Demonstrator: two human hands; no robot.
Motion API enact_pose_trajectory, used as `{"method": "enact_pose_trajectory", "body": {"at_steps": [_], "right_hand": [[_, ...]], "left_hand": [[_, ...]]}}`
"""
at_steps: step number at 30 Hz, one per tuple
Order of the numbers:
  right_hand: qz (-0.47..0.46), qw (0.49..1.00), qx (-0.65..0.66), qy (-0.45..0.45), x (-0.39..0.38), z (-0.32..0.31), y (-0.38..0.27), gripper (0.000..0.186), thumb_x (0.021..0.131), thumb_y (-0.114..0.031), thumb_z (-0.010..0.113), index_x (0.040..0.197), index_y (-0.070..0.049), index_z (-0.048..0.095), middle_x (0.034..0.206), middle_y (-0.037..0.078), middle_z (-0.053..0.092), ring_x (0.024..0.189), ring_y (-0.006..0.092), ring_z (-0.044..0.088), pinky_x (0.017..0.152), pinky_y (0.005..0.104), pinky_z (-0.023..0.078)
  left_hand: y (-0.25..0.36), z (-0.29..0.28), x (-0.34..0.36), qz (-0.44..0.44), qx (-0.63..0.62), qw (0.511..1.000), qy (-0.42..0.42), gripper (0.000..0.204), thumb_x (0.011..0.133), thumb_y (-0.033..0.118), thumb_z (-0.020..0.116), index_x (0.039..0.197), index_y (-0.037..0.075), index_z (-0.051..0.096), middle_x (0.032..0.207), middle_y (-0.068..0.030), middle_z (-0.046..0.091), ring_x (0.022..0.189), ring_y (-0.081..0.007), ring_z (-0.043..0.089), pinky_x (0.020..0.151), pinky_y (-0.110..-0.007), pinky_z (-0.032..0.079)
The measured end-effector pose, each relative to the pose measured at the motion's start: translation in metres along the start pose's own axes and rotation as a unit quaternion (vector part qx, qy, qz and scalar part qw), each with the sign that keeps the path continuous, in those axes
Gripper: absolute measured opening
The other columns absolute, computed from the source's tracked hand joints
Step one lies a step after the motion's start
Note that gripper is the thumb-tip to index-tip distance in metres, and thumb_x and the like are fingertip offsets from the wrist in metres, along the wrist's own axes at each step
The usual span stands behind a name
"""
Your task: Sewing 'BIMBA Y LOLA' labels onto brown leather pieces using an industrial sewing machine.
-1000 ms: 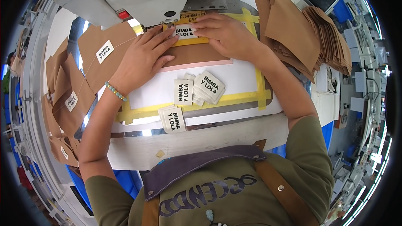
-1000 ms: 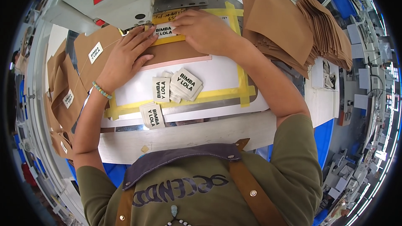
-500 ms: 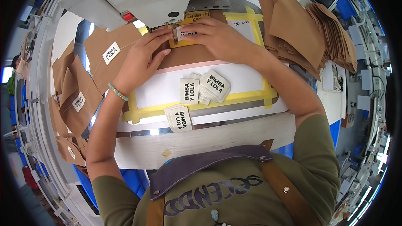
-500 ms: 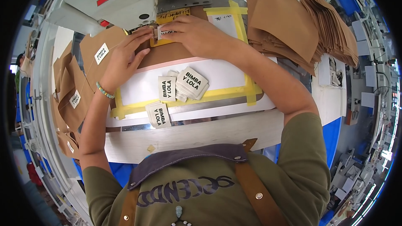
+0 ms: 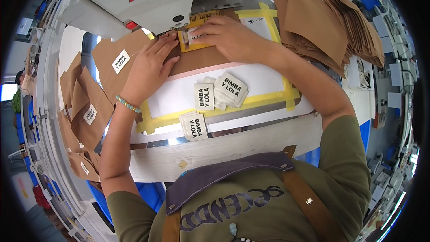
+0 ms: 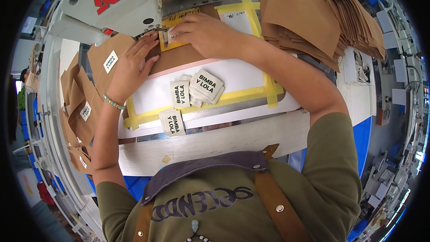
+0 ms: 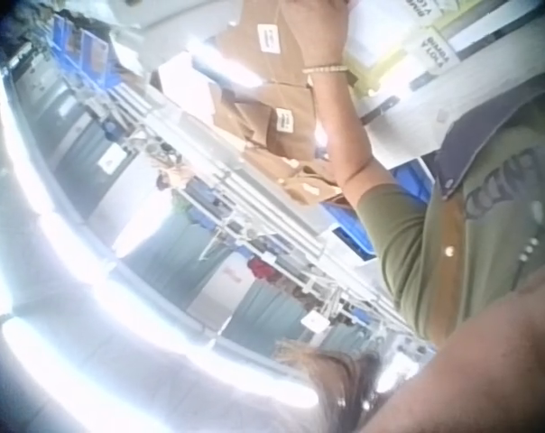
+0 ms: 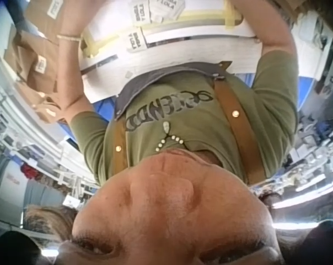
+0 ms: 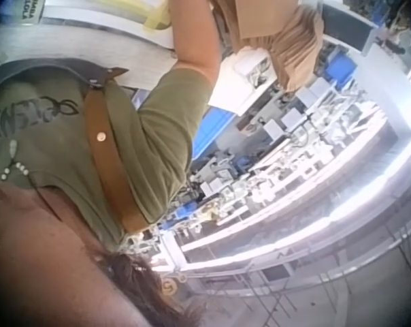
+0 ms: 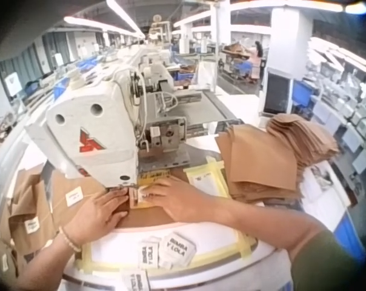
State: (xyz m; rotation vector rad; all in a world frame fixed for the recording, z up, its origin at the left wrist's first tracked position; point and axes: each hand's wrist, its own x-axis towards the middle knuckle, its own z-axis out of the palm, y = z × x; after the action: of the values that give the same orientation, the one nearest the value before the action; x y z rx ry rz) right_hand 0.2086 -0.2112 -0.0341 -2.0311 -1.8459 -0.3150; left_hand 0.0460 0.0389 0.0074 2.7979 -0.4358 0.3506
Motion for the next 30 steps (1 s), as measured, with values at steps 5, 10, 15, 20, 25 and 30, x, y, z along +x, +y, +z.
{"method": "enact_pose_trajectory", "body": {"at_steps": [5, 10, 15, 20, 25, 30], "right_hand": [[-0.002, 1.000, 0.001, 0.009, -0.003, -0.001, -0.003, 0.053, 0.089, 0.004, 0.064, 0.137, -0.014, 0.076, 0.153, -0.001, 0.065, 0.139, 0.0274, 0.056, 0.119, 0.0412, 0.050], [0.012, 0.999, 0.032, 0.014, 0.001, -0.001, -0.006, 0.050, 0.088, 0.004, 0.064, 0.135, -0.011, 0.076, 0.149, 0.001, 0.067, 0.134, 0.0295, 0.058, 0.117, 0.0421, 0.051], [0.004, 0.999, 0.031, 0.030, 0.003, 0.003, -0.002, 0.050, 0.089, 0.005, 0.063, 0.135, -0.009, 0.076, 0.147, 0.006, 0.069, 0.130, 0.0297, 0.059, 0.118, 0.0432, 0.048], [0.010, 0.999, 0.019, 0.030, 0.006, 0.003, 0.008, 0.048, 0.091, 0.003, 0.062, 0.135, -0.008, 0.076, 0.149, 0.007, 0.068, 0.133, 0.0297, 0.059, 0.119, 0.0427, 0.047], [0.017, 0.999, 0.003, 0.035, 0.012, 0.002, 0.013, 0.046, 0.093, 0.001, 0.062, 0.136, -0.007, 0.076, 0.149, 0.007, 0.069, 0.135, 0.0297, 0.060, 0.120, 0.0420, 0.047], [0.013, 1.000, -0.006, 0.013, 0.011, -0.002, 0.013, 0.047, 0.095, 0.000, 0.061, 0.140, -0.004, 0.072, 0.153, 0.008, 0.067, 0.133, 0.0307, 0.061, 0.120, 0.0424, 0.048]], "left_hand": [[0.002, -0.001, 0.001, 0.018, 0.010, 1.000, 0.010, 0.040, 0.098, 0.011, 0.077, 0.135, 0.000, 0.069, 0.148, -0.0152, 0.069, 0.136, -0.0372, 0.063, 0.115, -0.046, 0.053], [0.002, -0.002, 0.001, 0.010, 0.004, 1.000, 0.005, 0.039, 0.099, 0.010, 0.074, 0.136, -0.001, 0.069, 0.147, -0.0153, 0.069, 0.138, -0.0370, 0.062, 0.115, -0.046, 0.052], [-0.001, -0.001, 0.001, -0.014, -0.010, 1.000, -0.015, 0.036, 0.103, 0.005, 0.069, 0.138, -0.001, 0.068, 0.150, -0.0166, 0.067, 0.145, -0.0377, 0.059, 0.118, -0.046, 0.050], [-0.009, 0.004, 0.005, -0.026, 0.003, 1.000, -0.008, 0.037, 0.104, 0.008, 0.066, 0.141, 0.001, 0.068, 0.143, -0.0153, 0.071, 0.117, -0.0389, 0.064, 0.106, -0.048, 0.053], [-0.015, 0.005, 0.005, -0.022, 0.010, 1.000, -0.012, 0.041, 0.105, 0.006, 0.063, 0.146, 0.002, 0.066, 0.139, -0.0172, 0.072, 0.116, -0.0391, 0.063, 0.104, -0.048, 0.052], [-0.015, -0.001, 0.000, -0.022, -0.015, 1.000, -0.014, 0.045, 0.103, 0.002, 0.062, 0.149, 0.002, 0.064, 0.127, -0.0194, 0.072, 0.108, -0.0390, 0.061, 0.099, -0.048, 0.052]]}}
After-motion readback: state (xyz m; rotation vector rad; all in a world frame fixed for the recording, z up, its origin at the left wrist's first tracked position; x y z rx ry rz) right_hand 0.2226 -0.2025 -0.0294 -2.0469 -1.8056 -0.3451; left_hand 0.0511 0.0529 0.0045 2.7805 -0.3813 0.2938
